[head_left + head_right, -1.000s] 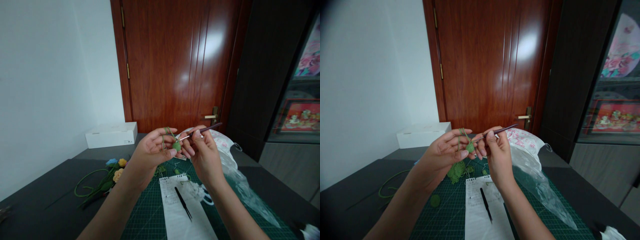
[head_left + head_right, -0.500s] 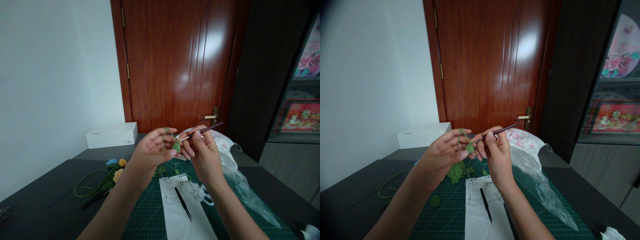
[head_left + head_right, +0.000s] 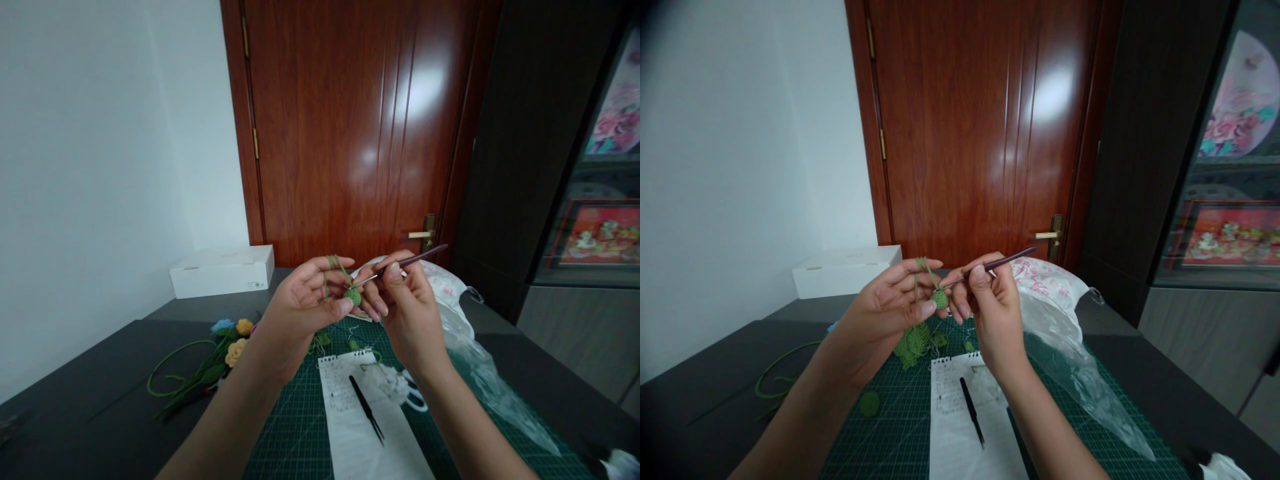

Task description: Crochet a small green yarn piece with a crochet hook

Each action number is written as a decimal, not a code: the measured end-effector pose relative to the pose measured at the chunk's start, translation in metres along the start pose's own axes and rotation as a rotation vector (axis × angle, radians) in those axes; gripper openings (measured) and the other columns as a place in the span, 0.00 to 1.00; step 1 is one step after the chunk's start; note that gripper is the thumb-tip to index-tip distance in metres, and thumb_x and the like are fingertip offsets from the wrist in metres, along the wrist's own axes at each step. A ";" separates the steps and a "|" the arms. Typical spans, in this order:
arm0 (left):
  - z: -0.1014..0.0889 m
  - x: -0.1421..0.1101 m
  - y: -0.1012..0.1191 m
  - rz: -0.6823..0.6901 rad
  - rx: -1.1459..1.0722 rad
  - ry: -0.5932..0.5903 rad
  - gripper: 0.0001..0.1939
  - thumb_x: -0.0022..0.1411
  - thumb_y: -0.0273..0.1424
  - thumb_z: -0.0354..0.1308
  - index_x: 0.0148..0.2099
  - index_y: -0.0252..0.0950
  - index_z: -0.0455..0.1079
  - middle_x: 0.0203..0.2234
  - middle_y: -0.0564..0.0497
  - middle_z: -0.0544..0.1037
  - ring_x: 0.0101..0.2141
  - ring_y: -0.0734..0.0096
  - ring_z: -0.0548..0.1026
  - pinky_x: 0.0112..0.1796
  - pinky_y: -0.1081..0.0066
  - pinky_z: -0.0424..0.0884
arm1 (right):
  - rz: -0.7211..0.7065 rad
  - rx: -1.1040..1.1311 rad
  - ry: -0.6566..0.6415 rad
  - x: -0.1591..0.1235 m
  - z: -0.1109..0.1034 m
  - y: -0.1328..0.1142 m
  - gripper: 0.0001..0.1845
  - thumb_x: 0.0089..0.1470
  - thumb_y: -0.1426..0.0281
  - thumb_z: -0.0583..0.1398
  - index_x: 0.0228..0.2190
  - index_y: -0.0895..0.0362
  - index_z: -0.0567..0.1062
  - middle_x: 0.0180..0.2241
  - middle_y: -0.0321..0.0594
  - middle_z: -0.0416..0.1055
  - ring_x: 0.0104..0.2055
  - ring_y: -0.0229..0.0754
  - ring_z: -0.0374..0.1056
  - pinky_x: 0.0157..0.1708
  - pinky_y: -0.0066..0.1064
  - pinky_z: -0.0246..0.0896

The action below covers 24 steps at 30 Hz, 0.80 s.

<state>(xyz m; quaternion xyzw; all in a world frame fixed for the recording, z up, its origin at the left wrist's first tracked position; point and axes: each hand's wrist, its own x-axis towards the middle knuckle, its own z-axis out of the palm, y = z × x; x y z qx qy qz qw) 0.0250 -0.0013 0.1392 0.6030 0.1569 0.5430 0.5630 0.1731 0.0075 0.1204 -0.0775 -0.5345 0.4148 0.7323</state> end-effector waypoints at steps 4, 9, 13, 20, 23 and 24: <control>0.000 0.000 0.000 0.014 0.005 -0.014 0.21 0.56 0.22 0.69 0.52 0.34 0.74 0.39 0.48 0.80 0.40 0.66 0.79 0.44 0.66 0.75 | -0.011 -0.007 -0.013 0.000 0.001 -0.001 0.09 0.65 0.62 0.60 0.33 0.51 0.67 0.31 0.34 0.79 0.18 0.30 0.56 0.19 0.25 0.52; -0.001 0.000 -0.001 0.027 0.020 -0.002 0.21 0.55 0.22 0.69 0.52 0.34 0.74 0.39 0.47 0.81 0.41 0.65 0.78 0.45 0.66 0.74 | -0.008 -0.005 -0.009 0.000 0.001 -0.001 0.09 0.64 0.62 0.61 0.33 0.51 0.66 0.31 0.34 0.79 0.18 0.30 0.56 0.18 0.25 0.52; -0.002 0.001 -0.003 0.034 0.011 -0.020 0.21 0.56 0.22 0.69 0.52 0.34 0.74 0.40 0.47 0.81 0.40 0.66 0.79 0.44 0.66 0.75 | -0.014 -0.004 -0.014 -0.001 0.001 -0.001 0.09 0.65 0.63 0.60 0.33 0.51 0.67 0.31 0.35 0.79 0.18 0.30 0.57 0.18 0.25 0.53; -0.003 0.001 -0.003 0.052 -0.005 -0.038 0.19 0.56 0.19 0.68 0.50 0.35 0.75 0.38 0.50 0.81 0.39 0.69 0.79 0.43 0.69 0.76 | -0.012 -0.002 -0.024 -0.001 0.002 -0.001 0.10 0.64 0.62 0.61 0.33 0.51 0.67 0.30 0.33 0.78 0.17 0.30 0.56 0.18 0.26 0.52; -0.002 0.001 -0.003 0.056 0.010 -0.027 0.19 0.56 0.19 0.68 0.50 0.35 0.75 0.38 0.49 0.81 0.40 0.67 0.79 0.44 0.68 0.76 | -0.009 -0.017 -0.024 -0.001 0.002 -0.001 0.10 0.63 0.61 0.62 0.33 0.50 0.67 0.30 0.33 0.78 0.17 0.30 0.56 0.18 0.27 0.52; -0.003 0.001 -0.003 0.058 0.015 -0.022 0.19 0.56 0.20 0.69 0.50 0.35 0.75 0.39 0.49 0.81 0.41 0.67 0.79 0.44 0.67 0.76 | -0.011 -0.022 -0.024 -0.001 0.002 -0.001 0.10 0.64 0.61 0.61 0.33 0.50 0.67 0.30 0.33 0.78 0.17 0.30 0.56 0.18 0.27 0.52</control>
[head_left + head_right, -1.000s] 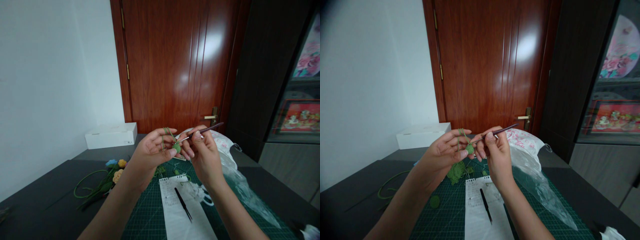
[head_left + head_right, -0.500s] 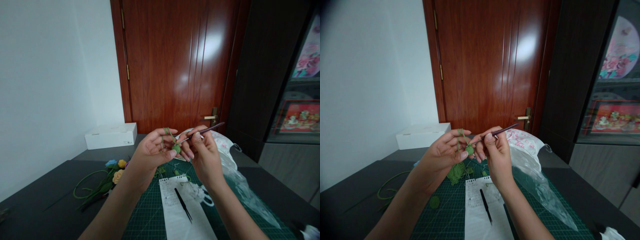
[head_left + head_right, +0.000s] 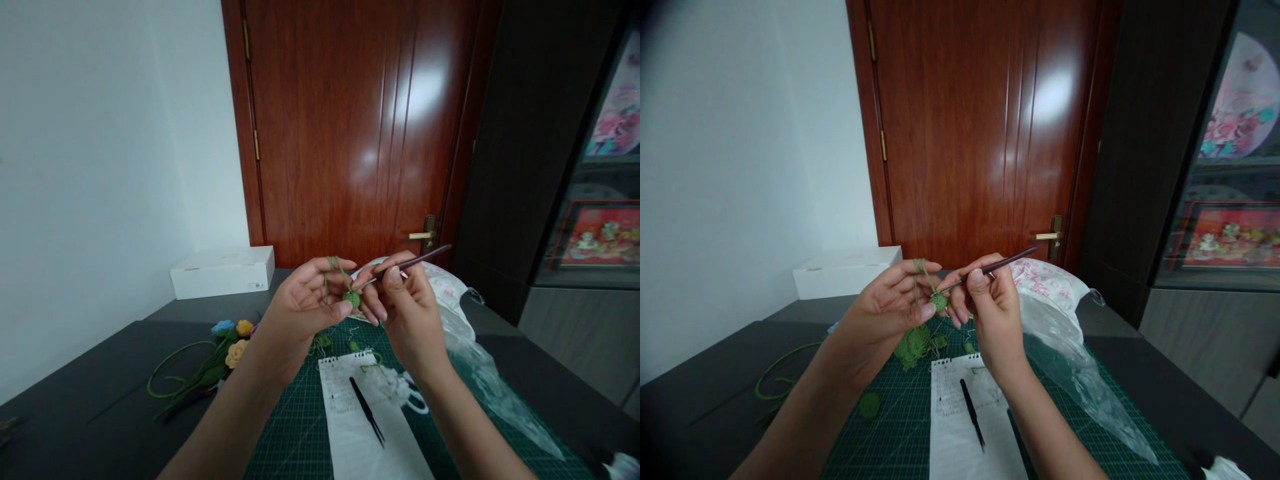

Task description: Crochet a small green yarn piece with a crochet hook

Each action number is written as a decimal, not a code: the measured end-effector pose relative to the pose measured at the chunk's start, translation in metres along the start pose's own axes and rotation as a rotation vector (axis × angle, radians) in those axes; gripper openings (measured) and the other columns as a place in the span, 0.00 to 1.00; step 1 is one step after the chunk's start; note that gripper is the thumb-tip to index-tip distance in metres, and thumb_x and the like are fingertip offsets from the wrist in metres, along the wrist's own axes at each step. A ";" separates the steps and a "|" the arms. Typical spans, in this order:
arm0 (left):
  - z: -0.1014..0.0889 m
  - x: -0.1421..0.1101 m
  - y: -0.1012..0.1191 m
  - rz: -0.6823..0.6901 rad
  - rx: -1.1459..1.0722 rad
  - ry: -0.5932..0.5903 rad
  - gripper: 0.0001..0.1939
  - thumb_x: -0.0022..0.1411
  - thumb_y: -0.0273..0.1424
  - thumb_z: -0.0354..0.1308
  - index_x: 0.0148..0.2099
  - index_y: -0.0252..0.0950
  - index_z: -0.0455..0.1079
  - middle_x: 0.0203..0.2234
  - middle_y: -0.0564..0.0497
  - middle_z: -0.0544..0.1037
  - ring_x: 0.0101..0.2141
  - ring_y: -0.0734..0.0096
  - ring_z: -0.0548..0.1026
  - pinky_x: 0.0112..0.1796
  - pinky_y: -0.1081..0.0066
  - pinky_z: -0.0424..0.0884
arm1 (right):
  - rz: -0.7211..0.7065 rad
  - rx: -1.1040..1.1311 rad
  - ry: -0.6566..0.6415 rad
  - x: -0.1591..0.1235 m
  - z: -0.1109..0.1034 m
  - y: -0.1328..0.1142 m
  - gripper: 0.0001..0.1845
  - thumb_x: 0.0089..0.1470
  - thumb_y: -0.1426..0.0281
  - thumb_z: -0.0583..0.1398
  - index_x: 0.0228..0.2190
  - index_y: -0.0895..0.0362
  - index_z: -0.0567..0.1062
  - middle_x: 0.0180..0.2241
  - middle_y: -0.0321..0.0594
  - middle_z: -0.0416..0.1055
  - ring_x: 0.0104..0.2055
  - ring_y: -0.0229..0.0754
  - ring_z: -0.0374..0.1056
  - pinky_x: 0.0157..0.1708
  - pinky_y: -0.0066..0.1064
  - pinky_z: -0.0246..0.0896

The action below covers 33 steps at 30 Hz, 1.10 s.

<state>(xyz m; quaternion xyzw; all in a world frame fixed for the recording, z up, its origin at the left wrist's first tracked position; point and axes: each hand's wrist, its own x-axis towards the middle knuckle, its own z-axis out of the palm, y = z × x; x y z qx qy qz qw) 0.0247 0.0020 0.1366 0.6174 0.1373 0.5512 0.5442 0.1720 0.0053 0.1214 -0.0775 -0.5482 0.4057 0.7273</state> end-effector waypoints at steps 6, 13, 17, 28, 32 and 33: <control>0.000 -0.001 0.000 -0.018 0.012 0.006 0.18 0.57 0.24 0.69 0.50 0.36 0.75 0.38 0.48 0.80 0.39 0.65 0.78 0.43 0.65 0.75 | -0.007 -0.003 -0.012 0.000 0.000 0.000 0.10 0.65 0.60 0.60 0.34 0.50 0.66 0.31 0.34 0.78 0.18 0.30 0.57 0.19 0.27 0.53; 0.001 -0.002 0.002 -0.031 0.014 0.039 0.18 0.56 0.22 0.69 0.49 0.36 0.76 0.39 0.48 0.80 0.41 0.67 0.77 0.44 0.68 0.73 | -0.014 0.018 -0.019 -0.001 0.001 0.000 0.09 0.65 0.62 0.61 0.33 0.51 0.67 0.31 0.33 0.78 0.18 0.30 0.58 0.19 0.26 0.54; 0.000 -0.001 0.001 -0.027 0.003 0.022 0.17 0.56 0.22 0.69 0.49 0.36 0.76 0.38 0.49 0.80 0.41 0.67 0.77 0.45 0.68 0.73 | -0.014 0.021 -0.020 -0.001 0.001 0.000 0.09 0.65 0.62 0.61 0.33 0.51 0.67 0.30 0.32 0.78 0.18 0.30 0.57 0.19 0.26 0.53; -0.001 0.000 -0.002 0.009 -0.011 -0.005 0.17 0.55 0.18 0.67 0.47 0.34 0.76 0.38 0.50 0.81 0.40 0.69 0.79 0.44 0.69 0.75 | -0.063 -0.024 -0.067 0.000 -0.004 0.004 0.11 0.64 0.62 0.61 0.34 0.51 0.65 0.31 0.32 0.78 0.18 0.30 0.58 0.18 0.25 0.55; 0.000 0.000 -0.001 -0.034 0.001 0.002 0.19 0.55 0.18 0.67 0.50 0.33 0.76 0.37 0.50 0.80 0.39 0.70 0.79 0.44 0.70 0.76 | -0.065 -0.050 -0.053 0.000 -0.006 0.004 0.11 0.64 0.62 0.61 0.34 0.50 0.64 0.30 0.31 0.77 0.18 0.30 0.59 0.19 0.25 0.56; 0.000 0.000 0.000 -0.041 0.008 0.009 0.20 0.55 0.17 0.67 0.50 0.33 0.76 0.37 0.50 0.80 0.39 0.70 0.79 0.44 0.70 0.76 | -0.066 -0.060 -0.049 0.000 -0.007 0.005 0.12 0.64 0.62 0.61 0.34 0.50 0.63 0.30 0.31 0.77 0.18 0.30 0.59 0.19 0.26 0.56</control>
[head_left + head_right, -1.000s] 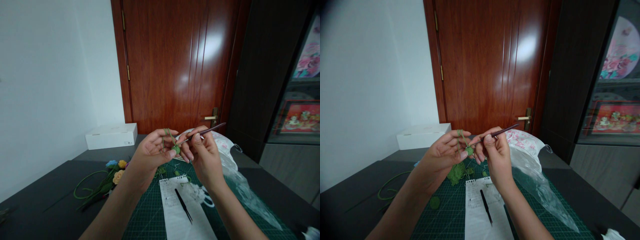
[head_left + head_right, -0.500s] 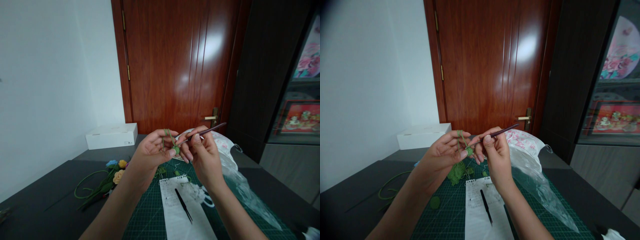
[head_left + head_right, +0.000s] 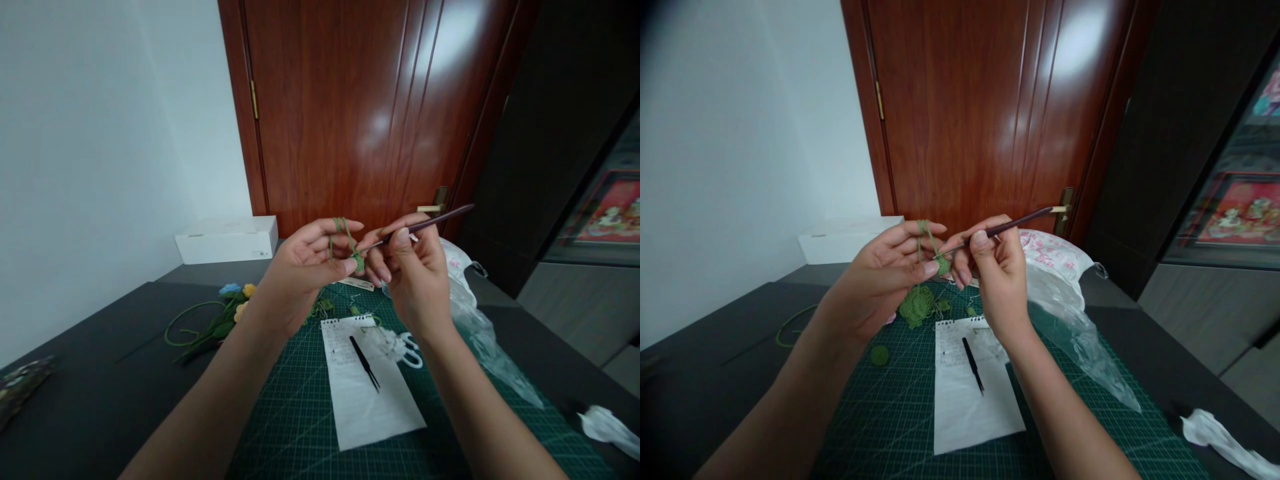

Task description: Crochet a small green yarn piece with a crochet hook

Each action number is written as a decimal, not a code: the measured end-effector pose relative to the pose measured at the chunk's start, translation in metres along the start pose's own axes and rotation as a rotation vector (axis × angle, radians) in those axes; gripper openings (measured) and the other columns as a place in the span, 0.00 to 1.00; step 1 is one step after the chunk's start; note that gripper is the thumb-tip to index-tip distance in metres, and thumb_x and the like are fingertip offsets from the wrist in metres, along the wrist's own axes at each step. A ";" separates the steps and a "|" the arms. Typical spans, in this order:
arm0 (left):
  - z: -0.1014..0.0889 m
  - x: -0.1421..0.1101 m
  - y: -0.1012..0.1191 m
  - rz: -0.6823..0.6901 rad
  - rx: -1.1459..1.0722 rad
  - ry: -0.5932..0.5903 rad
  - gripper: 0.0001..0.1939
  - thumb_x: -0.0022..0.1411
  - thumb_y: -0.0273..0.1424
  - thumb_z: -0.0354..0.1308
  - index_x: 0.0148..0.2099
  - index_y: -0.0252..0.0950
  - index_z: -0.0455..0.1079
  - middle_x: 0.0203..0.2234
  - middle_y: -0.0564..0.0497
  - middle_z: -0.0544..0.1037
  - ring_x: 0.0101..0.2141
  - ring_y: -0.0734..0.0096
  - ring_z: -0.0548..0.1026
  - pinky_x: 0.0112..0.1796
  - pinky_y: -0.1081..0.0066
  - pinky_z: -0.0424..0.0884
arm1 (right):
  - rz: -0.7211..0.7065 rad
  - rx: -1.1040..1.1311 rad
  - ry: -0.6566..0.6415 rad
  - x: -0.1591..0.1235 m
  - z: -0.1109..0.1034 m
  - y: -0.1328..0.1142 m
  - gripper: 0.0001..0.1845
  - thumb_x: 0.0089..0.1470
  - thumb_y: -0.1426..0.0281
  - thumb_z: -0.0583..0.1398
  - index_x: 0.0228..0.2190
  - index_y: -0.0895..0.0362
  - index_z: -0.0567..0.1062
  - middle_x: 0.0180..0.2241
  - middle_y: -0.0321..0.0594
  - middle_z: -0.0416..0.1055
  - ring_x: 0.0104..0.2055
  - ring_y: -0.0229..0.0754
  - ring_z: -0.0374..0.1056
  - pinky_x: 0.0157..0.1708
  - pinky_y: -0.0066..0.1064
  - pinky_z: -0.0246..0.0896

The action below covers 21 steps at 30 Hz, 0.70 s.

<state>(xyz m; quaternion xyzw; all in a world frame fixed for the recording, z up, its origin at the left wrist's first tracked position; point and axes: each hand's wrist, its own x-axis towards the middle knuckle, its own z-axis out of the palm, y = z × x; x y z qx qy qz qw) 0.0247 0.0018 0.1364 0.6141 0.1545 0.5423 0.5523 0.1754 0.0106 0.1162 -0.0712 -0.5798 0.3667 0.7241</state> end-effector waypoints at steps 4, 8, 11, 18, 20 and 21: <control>0.000 0.000 0.001 0.022 0.041 0.028 0.21 0.54 0.18 0.69 0.51 0.32 0.75 0.36 0.50 0.80 0.38 0.70 0.79 0.42 0.71 0.77 | -0.024 0.002 -0.004 0.000 0.000 0.001 0.11 0.64 0.62 0.61 0.34 0.50 0.63 0.30 0.30 0.76 0.17 0.30 0.59 0.18 0.26 0.57; 0.000 0.001 0.000 0.064 0.072 0.041 0.24 0.53 0.19 0.70 0.52 0.32 0.73 0.36 0.51 0.79 0.37 0.71 0.78 0.40 0.72 0.77 | -0.030 0.000 -0.008 0.001 -0.001 0.001 0.11 0.65 0.62 0.61 0.34 0.50 0.63 0.29 0.30 0.76 0.18 0.30 0.58 0.19 0.26 0.58; 0.001 0.001 0.000 0.072 0.095 0.055 0.25 0.53 0.20 0.70 0.53 0.32 0.72 0.35 0.51 0.79 0.37 0.71 0.78 0.40 0.72 0.77 | -0.030 -0.016 -0.010 0.001 -0.002 0.000 0.11 0.64 0.61 0.61 0.35 0.50 0.64 0.30 0.30 0.76 0.18 0.30 0.58 0.19 0.26 0.57; 0.001 0.001 0.001 0.084 0.110 0.046 0.29 0.53 0.18 0.69 0.56 0.30 0.68 0.34 0.52 0.79 0.35 0.72 0.78 0.38 0.73 0.77 | -0.015 -0.002 -0.004 0.001 -0.001 0.000 0.11 0.64 0.63 0.61 0.34 0.50 0.64 0.29 0.31 0.76 0.18 0.31 0.59 0.18 0.25 0.57; 0.001 0.001 0.000 0.083 0.113 0.046 0.29 0.53 0.18 0.69 0.56 0.30 0.68 0.34 0.52 0.78 0.34 0.72 0.78 0.37 0.73 0.77 | -0.014 0.005 -0.007 0.001 -0.001 0.000 0.11 0.64 0.63 0.61 0.34 0.51 0.64 0.29 0.31 0.76 0.17 0.30 0.59 0.18 0.25 0.57; 0.001 0.001 0.001 0.082 0.115 0.047 0.29 0.53 0.18 0.69 0.56 0.30 0.68 0.34 0.52 0.78 0.35 0.72 0.78 0.37 0.74 0.77 | -0.015 0.009 -0.007 0.001 -0.001 0.001 0.10 0.64 0.63 0.61 0.34 0.51 0.64 0.30 0.31 0.76 0.17 0.30 0.59 0.18 0.25 0.58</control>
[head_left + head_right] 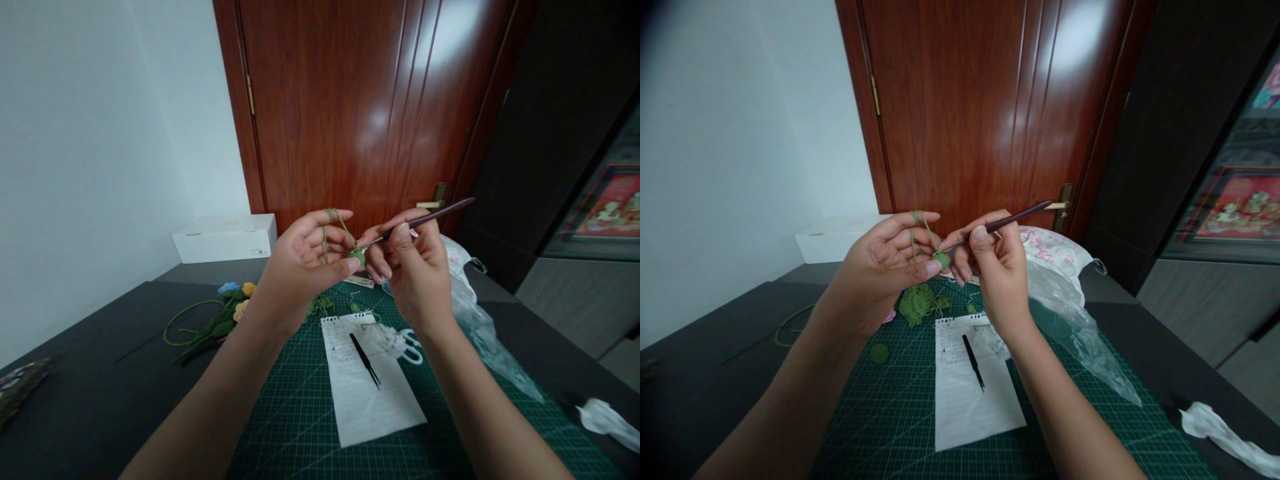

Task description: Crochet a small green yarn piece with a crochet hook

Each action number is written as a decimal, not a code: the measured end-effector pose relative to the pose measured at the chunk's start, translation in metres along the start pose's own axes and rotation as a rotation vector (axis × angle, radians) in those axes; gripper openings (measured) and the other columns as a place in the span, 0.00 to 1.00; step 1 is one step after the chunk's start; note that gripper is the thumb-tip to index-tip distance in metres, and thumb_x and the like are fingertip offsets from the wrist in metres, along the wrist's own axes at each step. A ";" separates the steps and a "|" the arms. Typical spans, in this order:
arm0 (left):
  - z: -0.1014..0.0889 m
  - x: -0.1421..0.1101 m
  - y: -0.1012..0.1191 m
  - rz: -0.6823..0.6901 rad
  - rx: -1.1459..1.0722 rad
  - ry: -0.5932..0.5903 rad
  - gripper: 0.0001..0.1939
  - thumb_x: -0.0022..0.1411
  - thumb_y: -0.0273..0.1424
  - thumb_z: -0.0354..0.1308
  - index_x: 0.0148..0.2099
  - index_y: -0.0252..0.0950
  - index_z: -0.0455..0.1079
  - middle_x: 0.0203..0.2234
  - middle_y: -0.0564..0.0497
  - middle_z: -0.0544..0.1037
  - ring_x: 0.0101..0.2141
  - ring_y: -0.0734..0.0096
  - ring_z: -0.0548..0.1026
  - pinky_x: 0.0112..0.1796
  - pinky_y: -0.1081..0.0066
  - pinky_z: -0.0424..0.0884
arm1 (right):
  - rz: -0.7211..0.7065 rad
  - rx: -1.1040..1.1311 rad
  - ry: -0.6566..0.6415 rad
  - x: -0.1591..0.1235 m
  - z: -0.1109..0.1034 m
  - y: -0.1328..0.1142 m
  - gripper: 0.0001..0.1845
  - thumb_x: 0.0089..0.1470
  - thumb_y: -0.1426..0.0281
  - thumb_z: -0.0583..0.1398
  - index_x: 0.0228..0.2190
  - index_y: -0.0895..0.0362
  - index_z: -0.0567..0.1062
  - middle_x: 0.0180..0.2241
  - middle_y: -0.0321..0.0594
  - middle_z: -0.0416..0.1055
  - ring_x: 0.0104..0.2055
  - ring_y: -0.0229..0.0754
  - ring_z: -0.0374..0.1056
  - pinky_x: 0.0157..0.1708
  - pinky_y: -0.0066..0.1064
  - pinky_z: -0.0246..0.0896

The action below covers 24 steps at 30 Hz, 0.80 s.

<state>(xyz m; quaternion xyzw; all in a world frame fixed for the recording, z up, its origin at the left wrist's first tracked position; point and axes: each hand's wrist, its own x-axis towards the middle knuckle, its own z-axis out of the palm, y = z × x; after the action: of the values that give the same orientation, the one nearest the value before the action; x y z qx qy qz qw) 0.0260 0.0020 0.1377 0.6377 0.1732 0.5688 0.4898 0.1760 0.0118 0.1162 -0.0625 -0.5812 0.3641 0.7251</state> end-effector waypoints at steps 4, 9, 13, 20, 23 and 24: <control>0.000 0.000 0.001 0.000 0.011 0.002 0.29 0.52 0.18 0.70 0.56 0.30 0.68 0.35 0.51 0.78 0.36 0.72 0.77 0.38 0.74 0.76 | -0.002 0.003 0.001 0.000 0.000 0.000 0.10 0.64 0.63 0.61 0.34 0.51 0.65 0.30 0.31 0.77 0.17 0.30 0.59 0.19 0.25 0.59; -0.001 0.000 0.001 0.006 0.030 -0.006 0.30 0.53 0.18 0.70 0.57 0.30 0.67 0.35 0.51 0.78 0.37 0.72 0.77 0.39 0.74 0.75 | -0.005 0.025 -0.001 0.000 0.000 0.000 0.10 0.64 0.65 0.61 0.34 0.51 0.65 0.30 0.31 0.77 0.17 0.30 0.59 0.18 0.25 0.59; -0.002 -0.001 0.001 0.008 0.034 -0.014 0.30 0.53 0.19 0.70 0.57 0.30 0.68 0.34 0.52 0.78 0.36 0.72 0.77 0.39 0.74 0.75 | -0.005 0.042 -0.005 0.000 0.000 0.000 0.09 0.65 0.66 0.61 0.34 0.52 0.66 0.30 0.32 0.77 0.18 0.30 0.60 0.18 0.25 0.59; 0.001 -0.002 0.006 -0.005 0.054 0.021 0.31 0.52 0.21 0.71 0.57 0.32 0.68 0.34 0.52 0.79 0.35 0.70 0.78 0.40 0.70 0.76 | -0.029 -0.050 -0.009 0.000 -0.002 -0.002 0.07 0.65 0.67 0.61 0.35 0.52 0.67 0.31 0.32 0.78 0.20 0.31 0.64 0.20 0.25 0.62; 0.001 -0.002 0.006 -0.006 0.060 0.026 0.31 0.53 0.23 0.72 0.58 0.34 0.68 0.34 0.51 0.80 0.38 0.65 0.80 0.42 0.67 0.77 | -0.034 -0.127 -0.004 0.000 -0.003 -0.003 0.06 0.64 0.68 0.63 0.35 0.52 0.70 0.30 0.32 0.77 0.21 0.32 0.66 0.22 0.26 0.64; 0.001 -0.002 0.006 -0.007 0.056 0.025 0.32 0.53 0.23 0.72 0.59 0.35 0.67 0.34 0.51 0.80 0.38 0.65 0.80 0.42 0.67 0.77 | -0.036 -0.151 -0.004 0.000 -0.004 -0.003 0.06 0.62 0.68 0.64 0.35 0.52 0.71 0.30 0.32 0.77 0.21 0.32 0.67 0.22 0.26 0.65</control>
<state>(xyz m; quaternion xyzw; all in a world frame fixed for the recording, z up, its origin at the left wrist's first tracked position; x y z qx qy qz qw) 0.0239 -0.0026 0.1418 0.6432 0.1972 0.5701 0.4716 0.1807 0.0106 0.1165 -0.1060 -0.6096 0.3063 0.7234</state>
